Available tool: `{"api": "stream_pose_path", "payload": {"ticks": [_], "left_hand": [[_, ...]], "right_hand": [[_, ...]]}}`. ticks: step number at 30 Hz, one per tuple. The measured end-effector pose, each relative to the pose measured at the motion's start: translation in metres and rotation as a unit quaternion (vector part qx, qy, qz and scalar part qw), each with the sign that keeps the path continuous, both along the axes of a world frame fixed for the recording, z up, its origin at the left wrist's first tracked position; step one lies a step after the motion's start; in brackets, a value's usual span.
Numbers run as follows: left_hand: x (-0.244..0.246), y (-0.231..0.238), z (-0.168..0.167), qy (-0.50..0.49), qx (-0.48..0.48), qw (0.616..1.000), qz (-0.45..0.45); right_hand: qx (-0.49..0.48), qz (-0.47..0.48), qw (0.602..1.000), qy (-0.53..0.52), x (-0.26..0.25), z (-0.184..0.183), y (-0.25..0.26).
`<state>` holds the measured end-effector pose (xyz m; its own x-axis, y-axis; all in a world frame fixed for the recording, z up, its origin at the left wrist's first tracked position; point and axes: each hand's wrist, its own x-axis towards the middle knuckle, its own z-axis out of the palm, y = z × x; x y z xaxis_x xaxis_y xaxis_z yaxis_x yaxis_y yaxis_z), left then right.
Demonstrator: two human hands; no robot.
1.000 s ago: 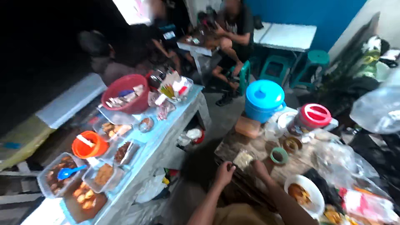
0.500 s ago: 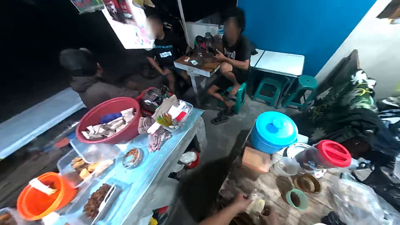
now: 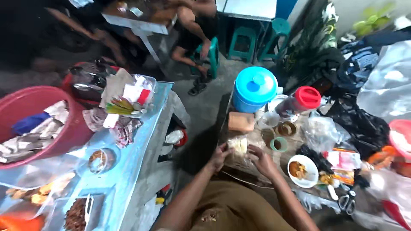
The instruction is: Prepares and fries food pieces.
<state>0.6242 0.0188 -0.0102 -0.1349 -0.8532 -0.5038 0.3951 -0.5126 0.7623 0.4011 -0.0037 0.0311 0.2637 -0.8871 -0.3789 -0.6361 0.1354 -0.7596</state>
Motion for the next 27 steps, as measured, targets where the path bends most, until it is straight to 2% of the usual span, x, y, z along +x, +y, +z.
{"api": "stream_pose_path", "payload": {"ticks": [3, 7, 10, 14, 21, 27], "left_hand": [[0.015, -0.002, 0.022, 0.009, -0.074, 0.996, 0.039], [0.027, 0.006, 0.039, 0.040, -0.139, 0.986, 0.085], [0.027, 0.014, 0.045, 0.039, -0.162, 0.979, 0.115], [0.022, 0.016, 0.058, -0.032, -0.185, 0.971, 0.150], [0.012, 0.019, 0.067, -0.086, -0.176, 0.964, 0.181], [-0.001, 0.015, 0.070, -0.157, -0.193, 0.952, 0.179]], "right_hand": [[-0.068, 0.059, 0.995, 0.047, 0.018, 0.037, -0.021], [-0.130, 0.080, 0.988, -0.015, 0.041, 0.068, -0.036], [-0.107, 0.100, 0.983, -0.109, 0.052, 0.071, -0.041], [-0.083, 0.133, 0.972, -0.173, 0.057, 0.066, -0.044], [-0.012, 0.118, 0.970, -0.214, 0.041, 0.066, -0.045], [-0.030, 0.080, 0.975, -0.207, 0.030, 0.063, -0.037]]}}
